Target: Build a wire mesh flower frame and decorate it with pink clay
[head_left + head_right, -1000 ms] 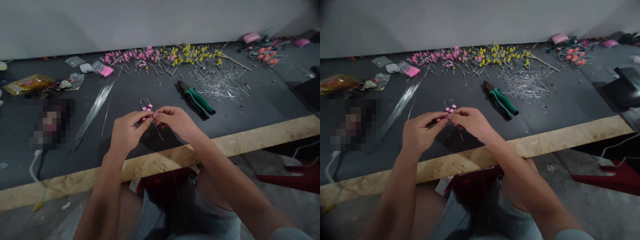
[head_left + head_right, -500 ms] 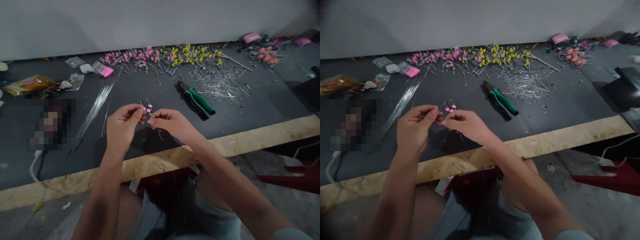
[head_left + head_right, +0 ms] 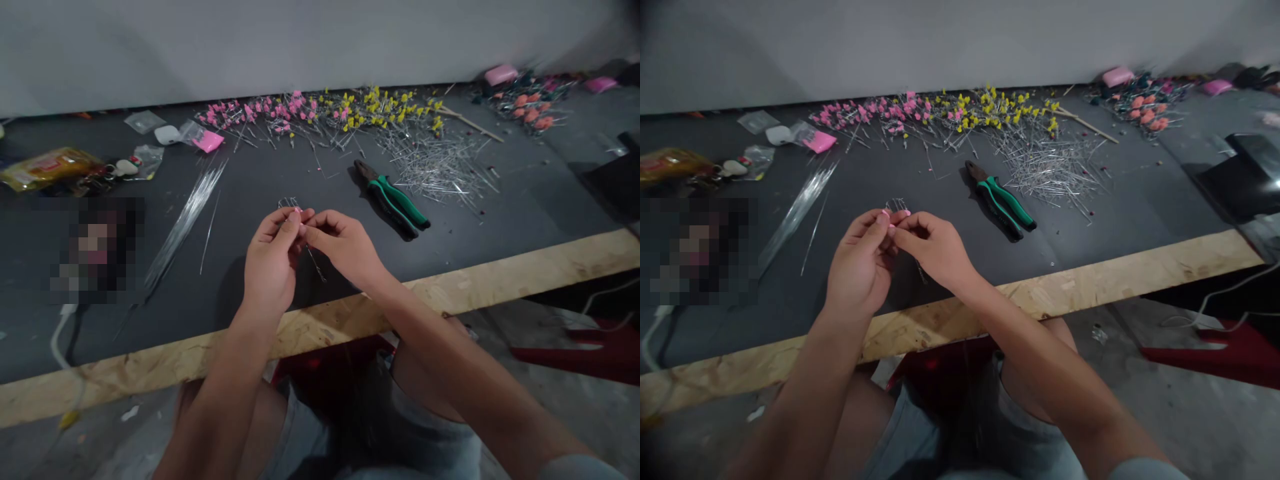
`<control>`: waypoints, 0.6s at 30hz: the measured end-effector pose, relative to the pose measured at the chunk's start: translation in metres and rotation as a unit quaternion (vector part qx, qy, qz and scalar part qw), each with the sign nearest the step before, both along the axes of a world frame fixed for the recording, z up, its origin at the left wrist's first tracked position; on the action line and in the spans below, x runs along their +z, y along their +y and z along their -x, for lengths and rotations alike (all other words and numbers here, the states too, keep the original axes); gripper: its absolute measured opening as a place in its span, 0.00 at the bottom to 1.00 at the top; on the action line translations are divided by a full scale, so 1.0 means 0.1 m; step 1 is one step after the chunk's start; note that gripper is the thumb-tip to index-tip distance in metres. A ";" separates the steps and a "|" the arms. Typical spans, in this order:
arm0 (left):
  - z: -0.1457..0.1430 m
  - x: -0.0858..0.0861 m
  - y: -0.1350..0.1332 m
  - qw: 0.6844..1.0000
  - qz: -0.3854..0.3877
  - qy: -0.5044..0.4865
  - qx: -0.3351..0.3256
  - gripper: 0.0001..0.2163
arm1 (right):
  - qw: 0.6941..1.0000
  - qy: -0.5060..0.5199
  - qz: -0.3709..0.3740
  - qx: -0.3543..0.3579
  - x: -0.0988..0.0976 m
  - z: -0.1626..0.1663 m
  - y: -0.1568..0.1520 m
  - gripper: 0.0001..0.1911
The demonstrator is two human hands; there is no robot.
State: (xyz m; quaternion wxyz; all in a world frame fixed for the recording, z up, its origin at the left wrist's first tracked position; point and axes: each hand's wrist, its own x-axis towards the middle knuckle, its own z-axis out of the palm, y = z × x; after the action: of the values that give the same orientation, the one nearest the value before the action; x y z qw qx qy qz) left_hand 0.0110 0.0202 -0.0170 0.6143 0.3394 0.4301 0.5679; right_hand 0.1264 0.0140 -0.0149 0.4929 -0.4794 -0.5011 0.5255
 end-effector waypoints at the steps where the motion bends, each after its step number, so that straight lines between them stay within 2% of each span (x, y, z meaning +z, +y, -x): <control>1: 0.00 0.00 -0.01 1.000 0.005 -0.012 -0.003 0.04 | 1.000 -0.014 -0.003 -0.010 0.00 0.00 0.00 0.11; 6: 0.01 0.02 -0.03 0.999 0.011 -0.038 -0.030 0.04 | 0.996 -0.065 -0.027 -0.047 0.00 -0.02 0.01 0.14; 12: 0.02 -0.03 0.01 0.999 -0.049 0.016 0.004 0.04 | 0.997 -0.050 -0.055 -0.026 0.00 -0.05 0.01 0.09; 14: 0.05 -0.04 0.03 0.995 -0.076 0.053 0.024 0.04 | 0.999 -0.023 -0.038 0.009 0.02 -0.06 0.01 0.07; 18: 0.15 0.00 0.05 0.979 -0.134 0.147 0.033 0.06 | 0.994 0.075 0.053 0.058 0.06 -0.10 0.01 0.13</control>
State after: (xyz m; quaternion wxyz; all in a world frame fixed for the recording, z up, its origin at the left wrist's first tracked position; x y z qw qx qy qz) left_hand -0.0039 0.0252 -0.0174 0.4741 0.4846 0.4467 0.5839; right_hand 0.1359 0.0148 -0.0086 0.4714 -0.4343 -0.4613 0.6134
